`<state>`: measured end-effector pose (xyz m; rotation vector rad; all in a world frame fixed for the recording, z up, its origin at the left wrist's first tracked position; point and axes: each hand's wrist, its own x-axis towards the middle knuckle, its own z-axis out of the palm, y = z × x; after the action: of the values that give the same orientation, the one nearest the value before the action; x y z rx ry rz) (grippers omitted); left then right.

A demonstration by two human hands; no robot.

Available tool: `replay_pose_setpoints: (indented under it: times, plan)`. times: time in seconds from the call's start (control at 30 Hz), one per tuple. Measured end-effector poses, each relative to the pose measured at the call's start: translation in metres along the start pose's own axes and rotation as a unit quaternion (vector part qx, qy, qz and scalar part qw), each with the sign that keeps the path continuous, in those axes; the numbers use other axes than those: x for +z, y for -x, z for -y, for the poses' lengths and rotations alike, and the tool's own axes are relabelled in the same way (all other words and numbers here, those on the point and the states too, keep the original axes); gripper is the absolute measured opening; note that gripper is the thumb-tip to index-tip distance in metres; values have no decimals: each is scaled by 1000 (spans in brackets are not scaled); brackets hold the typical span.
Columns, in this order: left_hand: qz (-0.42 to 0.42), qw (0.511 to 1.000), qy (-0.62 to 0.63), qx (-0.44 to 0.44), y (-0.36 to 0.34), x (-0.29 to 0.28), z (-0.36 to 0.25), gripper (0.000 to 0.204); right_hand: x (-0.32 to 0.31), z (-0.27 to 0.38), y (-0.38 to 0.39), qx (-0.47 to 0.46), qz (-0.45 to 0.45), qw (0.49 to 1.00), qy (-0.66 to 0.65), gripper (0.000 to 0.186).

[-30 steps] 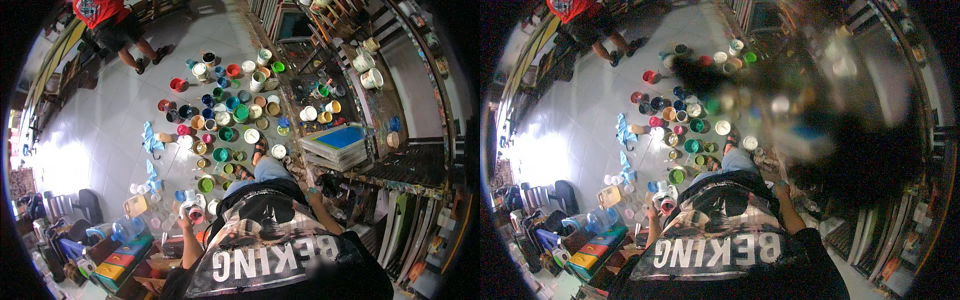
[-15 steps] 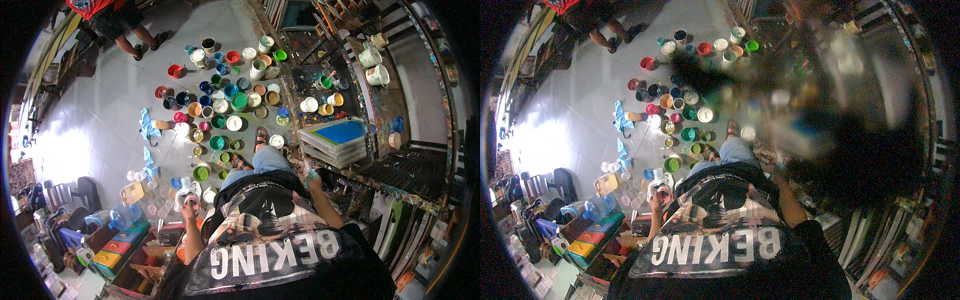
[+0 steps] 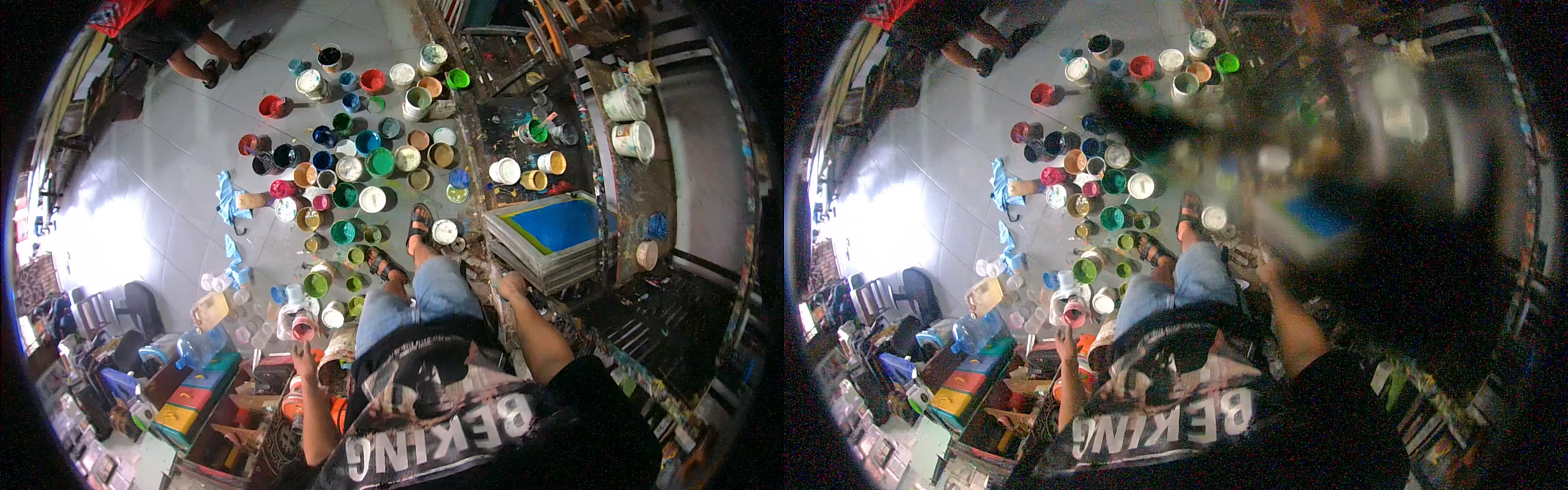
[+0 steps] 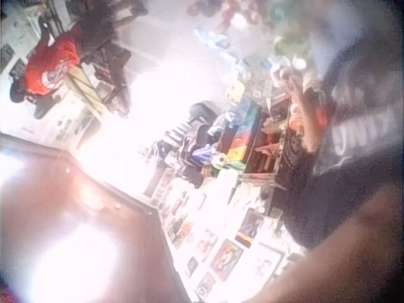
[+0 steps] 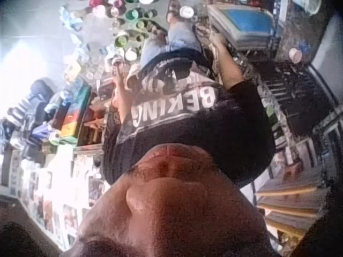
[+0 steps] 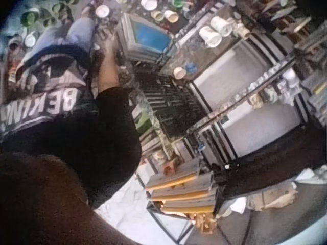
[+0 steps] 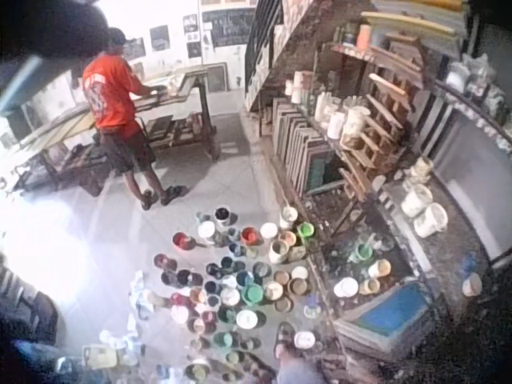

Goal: The person sits on the floor and uses a plastic spatula to stir green ink in a small container before transferring it into a larger container among many others on the floor.

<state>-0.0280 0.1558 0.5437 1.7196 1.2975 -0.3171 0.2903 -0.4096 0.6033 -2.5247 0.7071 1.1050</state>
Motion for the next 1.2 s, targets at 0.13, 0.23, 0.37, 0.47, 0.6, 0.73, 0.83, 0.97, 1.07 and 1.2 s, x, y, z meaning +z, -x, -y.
replay_pose_setpoints:
  times: [0.13,0.23,0.37,0.47,0.6,0.73,0.83,0.97,1.07,1.2]
  plan:
    - [46,991,14,-125,46,-6,-39,47,65,-18,-100,-51,11,986,157,44]
    - [150,955,-255,-17,90,-50,-26,42,95,44,-153,-84,96,970,206,40]
    - [133,935,-327,-37,87,-20,-4,40,196,89,-277,-75,38,981,176,45]
    - [107,953,-187,-211,32,75,-52,39,255,62,-404,-56,-69,987,135,38]
    - [75,942,-193,-265,1,126,-49,39,333,107,-500,-43,-5,992,115,48]
    - [72,933,-197,-292,-19,155,-37,38,382,101,-560,-81,-86,981,152,46]
    - [76,931,-194,-301,-26,166,-34,37,394,89,-589,-78,-36,976,198,47]
    - [82,937,-179,-288,-23,161,-41,37,381,75,-583,-156,-20,946,284,49]
    - [80,947,-168,-264,-10,145,-53,37,350,91,-531,-164,10,951,262,50]
    - [100,964,-135,-206,5,129,-68,37,280,78,-447,-218,-22,937,271,40]
